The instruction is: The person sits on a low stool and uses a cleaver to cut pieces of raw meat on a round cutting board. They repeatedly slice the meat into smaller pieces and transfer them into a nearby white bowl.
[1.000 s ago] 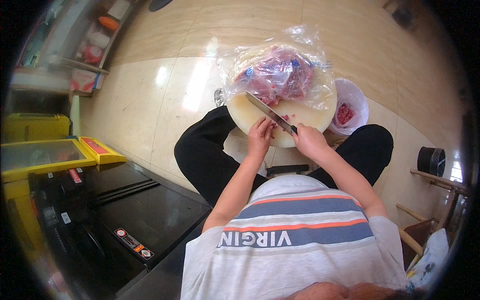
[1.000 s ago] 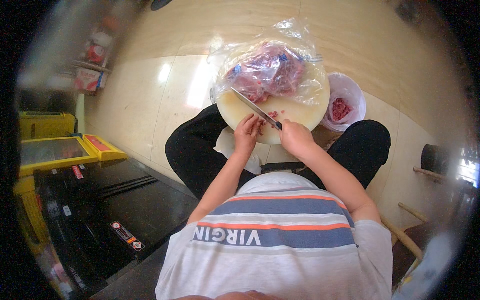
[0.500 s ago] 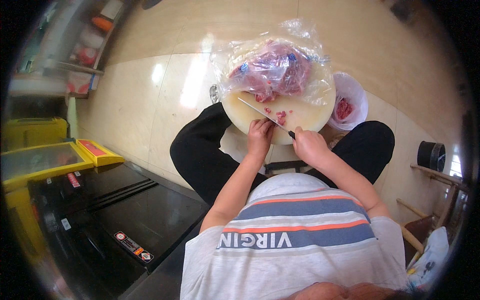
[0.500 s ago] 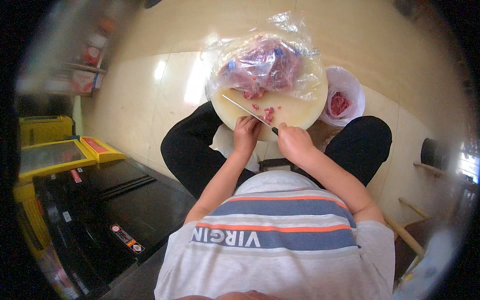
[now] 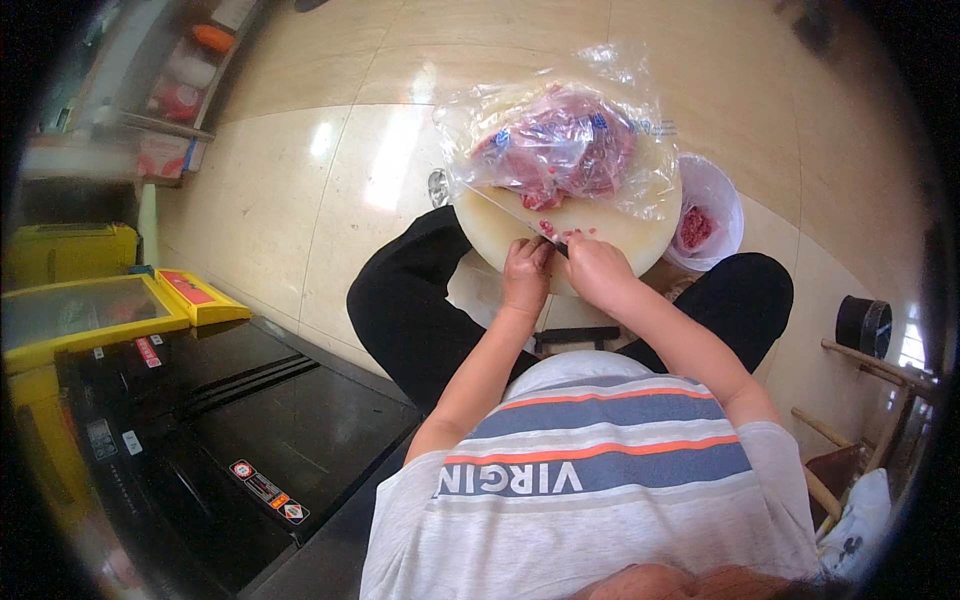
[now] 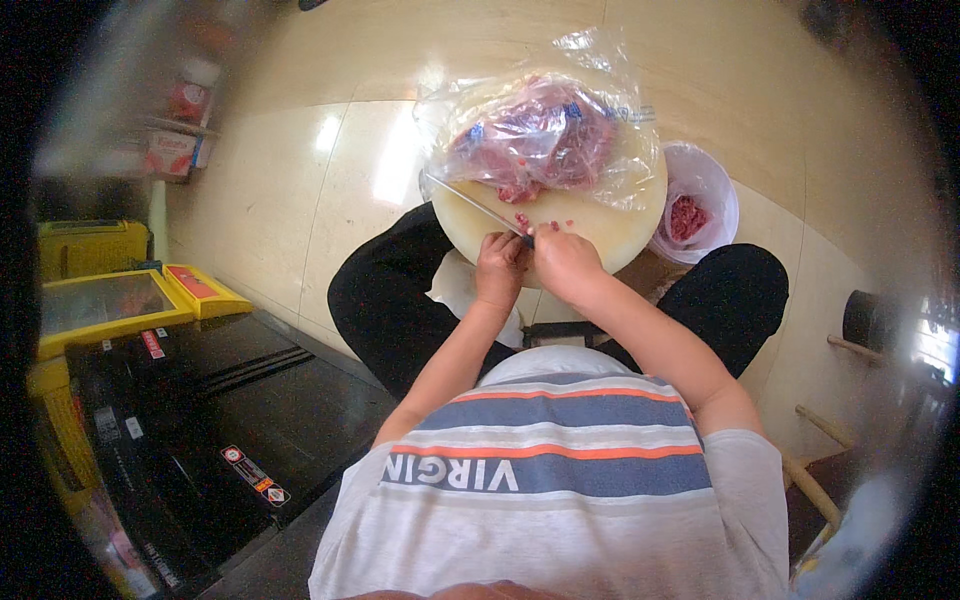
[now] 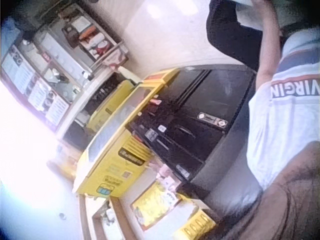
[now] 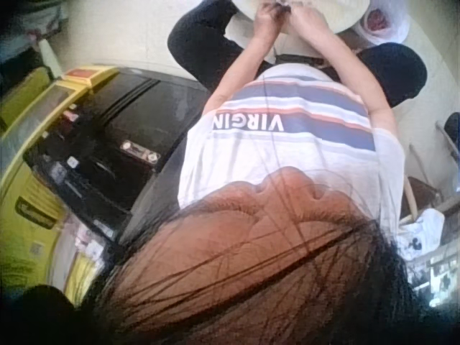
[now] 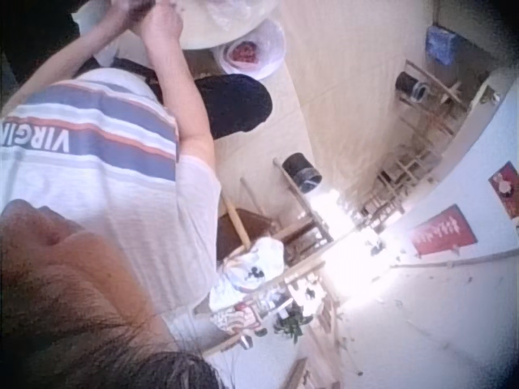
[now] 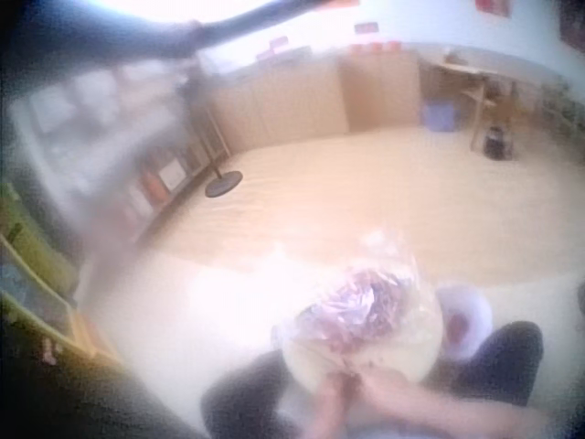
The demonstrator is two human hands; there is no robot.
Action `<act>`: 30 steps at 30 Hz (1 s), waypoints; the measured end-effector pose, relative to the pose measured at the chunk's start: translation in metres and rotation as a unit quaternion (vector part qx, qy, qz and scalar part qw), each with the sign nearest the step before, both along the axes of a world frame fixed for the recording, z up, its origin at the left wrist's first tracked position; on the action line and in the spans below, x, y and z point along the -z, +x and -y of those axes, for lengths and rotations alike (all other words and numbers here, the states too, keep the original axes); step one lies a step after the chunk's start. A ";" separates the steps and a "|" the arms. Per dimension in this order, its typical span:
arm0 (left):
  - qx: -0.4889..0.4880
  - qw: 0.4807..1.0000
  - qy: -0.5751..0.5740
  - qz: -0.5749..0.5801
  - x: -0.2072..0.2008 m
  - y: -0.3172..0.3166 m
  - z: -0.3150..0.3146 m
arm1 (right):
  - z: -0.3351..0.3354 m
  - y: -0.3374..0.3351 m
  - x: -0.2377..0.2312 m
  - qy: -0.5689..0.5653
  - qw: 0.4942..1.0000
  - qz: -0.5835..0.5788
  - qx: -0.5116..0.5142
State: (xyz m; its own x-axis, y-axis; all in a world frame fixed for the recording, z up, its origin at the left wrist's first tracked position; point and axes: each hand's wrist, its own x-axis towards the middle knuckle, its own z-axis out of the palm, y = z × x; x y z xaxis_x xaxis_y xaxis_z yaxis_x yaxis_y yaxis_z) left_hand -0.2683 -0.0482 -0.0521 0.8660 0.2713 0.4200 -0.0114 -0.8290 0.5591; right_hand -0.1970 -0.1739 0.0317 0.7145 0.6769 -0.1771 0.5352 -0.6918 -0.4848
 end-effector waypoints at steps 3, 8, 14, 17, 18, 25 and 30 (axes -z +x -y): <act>-0.004 1.000 -0.001 0.011 0.004 0.002 0.000 | 0.024 -0.008 -0.008 -0.030 0.999 -0.014 0.019; -0.005 0.999 -0.021 0.026 0.013 0.006 -0.001 | 0.047 -0.010 -0.027 -0.074 0.996 -0.040 0.031; -0.008 0.997 -0.077 0.005 0.004 -0.003 0.007 | 0.015 -0.004 0.006 0.003 1.000 0.012 0.014; -0.008 0.996 -0.087 0.023 0.007 -0.002 0.010 | 0.001 0.001 0.016 0.044 0.998 0.053 0.008; -0.011 0.997 -0.077 0.025 0.007 -0.002 0.008 | -0.003 0.004 0.015 0.034 0.999 0.038 0.007; -0.023 0.999 -0.028 0.020 0.016 0.003 0.009 | -0.023 0.021 0.013 0.011 1.000 -0.006 -0.002; -0.052 0.997 -0.015 0.052 0.013 0.006 0.010 | -0.010 0.016 0.008 0.005 1.000 -0.011 0.004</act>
State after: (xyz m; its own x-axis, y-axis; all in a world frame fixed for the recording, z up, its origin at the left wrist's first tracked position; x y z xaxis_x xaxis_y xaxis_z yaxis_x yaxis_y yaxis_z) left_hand -0.2622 -0.0587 -0.0652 0.7847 0.3711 0.4965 0.0148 -0.8120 0.5835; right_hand -0.1808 -0.1634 0.0236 0.7165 0.6724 -0.1859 0.5183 -0.6914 -0.5034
